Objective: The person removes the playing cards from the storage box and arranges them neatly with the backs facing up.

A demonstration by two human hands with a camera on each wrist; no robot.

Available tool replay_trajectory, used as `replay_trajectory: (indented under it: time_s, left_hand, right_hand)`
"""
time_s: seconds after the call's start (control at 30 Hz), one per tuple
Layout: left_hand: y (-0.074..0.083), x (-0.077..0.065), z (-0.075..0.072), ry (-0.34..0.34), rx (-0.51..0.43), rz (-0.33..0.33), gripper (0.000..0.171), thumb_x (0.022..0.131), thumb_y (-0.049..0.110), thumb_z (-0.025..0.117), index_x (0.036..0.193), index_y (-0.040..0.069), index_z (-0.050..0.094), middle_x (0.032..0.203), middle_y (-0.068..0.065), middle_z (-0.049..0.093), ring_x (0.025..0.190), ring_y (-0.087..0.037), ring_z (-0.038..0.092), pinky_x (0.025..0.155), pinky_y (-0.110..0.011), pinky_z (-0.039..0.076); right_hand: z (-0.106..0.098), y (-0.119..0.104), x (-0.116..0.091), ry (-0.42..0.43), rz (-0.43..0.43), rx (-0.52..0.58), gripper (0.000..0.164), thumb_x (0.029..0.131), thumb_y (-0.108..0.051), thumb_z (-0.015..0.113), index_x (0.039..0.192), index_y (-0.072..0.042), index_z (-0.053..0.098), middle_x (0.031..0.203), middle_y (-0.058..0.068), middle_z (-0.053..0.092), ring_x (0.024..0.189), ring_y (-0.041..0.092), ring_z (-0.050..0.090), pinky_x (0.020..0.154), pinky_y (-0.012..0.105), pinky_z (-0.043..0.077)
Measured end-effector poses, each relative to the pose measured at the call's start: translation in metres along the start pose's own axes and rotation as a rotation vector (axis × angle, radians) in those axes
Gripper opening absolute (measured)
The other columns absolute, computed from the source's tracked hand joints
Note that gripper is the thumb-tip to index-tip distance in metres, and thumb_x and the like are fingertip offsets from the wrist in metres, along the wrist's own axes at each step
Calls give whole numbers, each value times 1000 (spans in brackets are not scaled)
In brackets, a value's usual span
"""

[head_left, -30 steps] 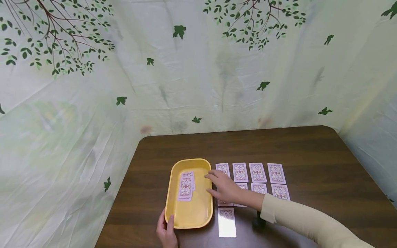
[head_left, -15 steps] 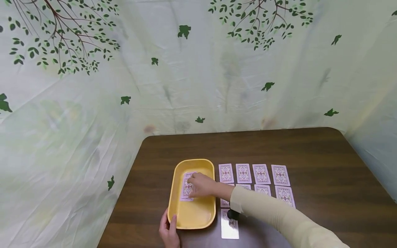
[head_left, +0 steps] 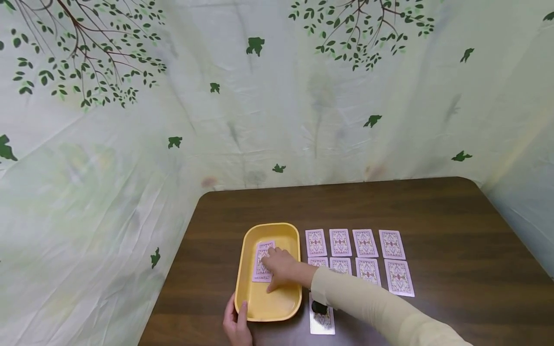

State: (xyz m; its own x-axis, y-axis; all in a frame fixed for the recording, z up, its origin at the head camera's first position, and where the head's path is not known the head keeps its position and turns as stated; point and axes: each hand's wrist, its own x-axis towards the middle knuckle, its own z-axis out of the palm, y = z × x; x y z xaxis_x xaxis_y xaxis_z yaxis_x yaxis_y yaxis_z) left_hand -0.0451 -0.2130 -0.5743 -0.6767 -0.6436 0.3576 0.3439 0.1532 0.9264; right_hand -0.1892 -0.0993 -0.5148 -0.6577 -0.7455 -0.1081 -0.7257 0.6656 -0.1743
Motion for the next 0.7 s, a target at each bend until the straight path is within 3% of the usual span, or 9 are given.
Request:
replay_trajectory:
  time_s: [0.17, 0.4, 0.7]
  left_hand:
    - [0, 0, -1, -7, -21, 9, 30, 84, -14, 51, 112, -26, 46, 104, 4, 60, 93, -6, 57, 77, -14, 45]
    - [26, 0, 7, -12, -4, 22, 29, 82, -19, 49, 109, -28, 46, 102, 3, 60, 91, -5, 57, 75, -13, 44]
    - [4, 1, -2, -27, 14, -6, 31, 84, -16, 50, 114, -24, 48, 105, 1, 59, 94, -6, 56, 77, -14, 44]
  right_hand:
    - [4, 4, 6, 61, 13, 3, 74, 56, -64, 74, 109, -15, 59, 103, 7, 50, 93, 21, 48, 77, 34, 42]
    - [3, 7, 8, 43, 20, 28, 63, 61, -58, 75, 105, -15, 59, 105, 6, 52, 96, 21, 49, 79, 35, 43]
    - [3, 5, 10, 79, 20, 86, 62, 60, -60, 74, 100, -15, 58, 95, 3, 48, 88, 19, 45, 73, 33, 39]
